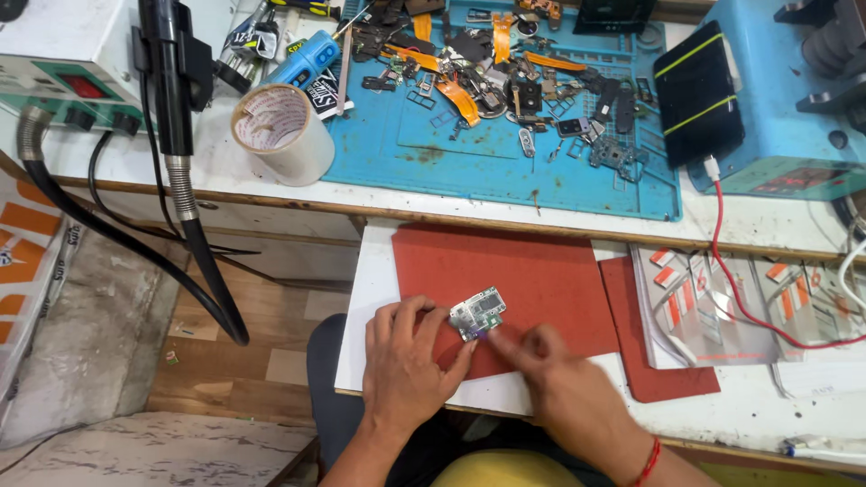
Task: The person uses a small brush to clean a circuit board, then uses a hot air gun to apply heat to the board's surface. The person holds the board steady with one hand while operating the hot air gun with the other.
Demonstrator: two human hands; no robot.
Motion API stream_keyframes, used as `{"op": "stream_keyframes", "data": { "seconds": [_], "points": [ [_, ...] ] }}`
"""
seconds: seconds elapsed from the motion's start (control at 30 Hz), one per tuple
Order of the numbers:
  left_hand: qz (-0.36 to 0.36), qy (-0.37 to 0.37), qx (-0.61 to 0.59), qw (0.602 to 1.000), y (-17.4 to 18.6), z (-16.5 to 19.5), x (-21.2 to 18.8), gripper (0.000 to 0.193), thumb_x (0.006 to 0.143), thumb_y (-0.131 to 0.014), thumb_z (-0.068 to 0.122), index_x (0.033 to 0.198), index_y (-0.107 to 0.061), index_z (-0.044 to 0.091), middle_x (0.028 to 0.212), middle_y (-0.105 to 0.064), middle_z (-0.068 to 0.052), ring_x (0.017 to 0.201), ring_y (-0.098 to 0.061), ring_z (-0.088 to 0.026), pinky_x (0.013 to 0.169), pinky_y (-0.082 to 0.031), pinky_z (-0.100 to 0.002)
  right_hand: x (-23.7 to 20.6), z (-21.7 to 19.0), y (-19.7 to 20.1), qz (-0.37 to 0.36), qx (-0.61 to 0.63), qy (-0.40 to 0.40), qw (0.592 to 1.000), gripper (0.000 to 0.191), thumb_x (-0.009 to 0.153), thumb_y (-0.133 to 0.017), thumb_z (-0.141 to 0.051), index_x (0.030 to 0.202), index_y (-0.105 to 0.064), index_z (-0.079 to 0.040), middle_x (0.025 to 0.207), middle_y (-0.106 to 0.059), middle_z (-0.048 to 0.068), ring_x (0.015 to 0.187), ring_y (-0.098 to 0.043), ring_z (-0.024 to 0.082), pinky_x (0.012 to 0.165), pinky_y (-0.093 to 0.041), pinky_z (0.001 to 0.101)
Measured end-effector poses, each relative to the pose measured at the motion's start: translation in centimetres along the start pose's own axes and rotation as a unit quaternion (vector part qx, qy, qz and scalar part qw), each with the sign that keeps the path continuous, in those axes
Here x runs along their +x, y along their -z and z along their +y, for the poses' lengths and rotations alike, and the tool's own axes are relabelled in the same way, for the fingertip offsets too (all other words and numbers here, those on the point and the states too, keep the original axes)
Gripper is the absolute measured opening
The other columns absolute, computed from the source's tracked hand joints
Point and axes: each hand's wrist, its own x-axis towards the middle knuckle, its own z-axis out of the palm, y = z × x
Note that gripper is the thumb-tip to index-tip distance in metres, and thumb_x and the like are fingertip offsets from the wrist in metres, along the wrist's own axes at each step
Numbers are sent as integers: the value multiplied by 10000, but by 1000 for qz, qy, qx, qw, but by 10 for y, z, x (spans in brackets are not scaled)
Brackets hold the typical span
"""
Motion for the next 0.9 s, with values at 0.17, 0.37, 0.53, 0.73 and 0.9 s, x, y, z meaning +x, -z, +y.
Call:
{"op": "stream_keyframes", "data": {
  "seconds": [0.17,0.37,0.53,0.73,0.9],
  "points": [
    [-12,2,17,1000,-1,0,-2,547,769,-814,379,1204,-700,66,1158,-575,-82,1091,-503,-303,917,-410,-470,0,1,-1,46,-20,12,999,675,824,-611,-79,1475,-569,-254,1090,-615,117,685,-686,348,575,-561,465],
    [-16,-4,18,1000,-1,1,-2,560,782,-798,396,1227,-694,72,1164,-564,-77,1105,-493,-300,927,-407,-469,-3,4,-4,73,-12,37,997,612,836,-590,-50,1426,-575,-210,1026,-620,135,704,-688,346,594,-569,461],
    [-9,-14,17,1000,1,1,-3,545,794,-796,401,1219,-699,76,1165,-565,-75,1101,-494,-303,933,-406,-467,-3,5,-3,123,8,20,992,636,821,-558,5,1419,-593,-210,1072,-625,144,731,-688,367,626,-568,479],
    [-16,-5,12,1000,2,0,-4,516,794,-798,386,1204,-707,86,1171,-575,-75,1101,-501,-298,925,-411,-466,-3,4,-1,68,-4,31,997,662,826,-597,-49,1459,-572,-244,1035,-632,123,738,-690,355,632,-571,477],
    [12,-18,14,1000,2,0,-5,507,786,-807,384,1182,-702,86,1175,-573,-81,1122,-504,-301,946,-415,-472,-4,3,-1,45,17,78,996,586,842,-621,-91,1410,-588,-232,1010,-633,128,724,-686,357,628,-569,476]
  ]
}}
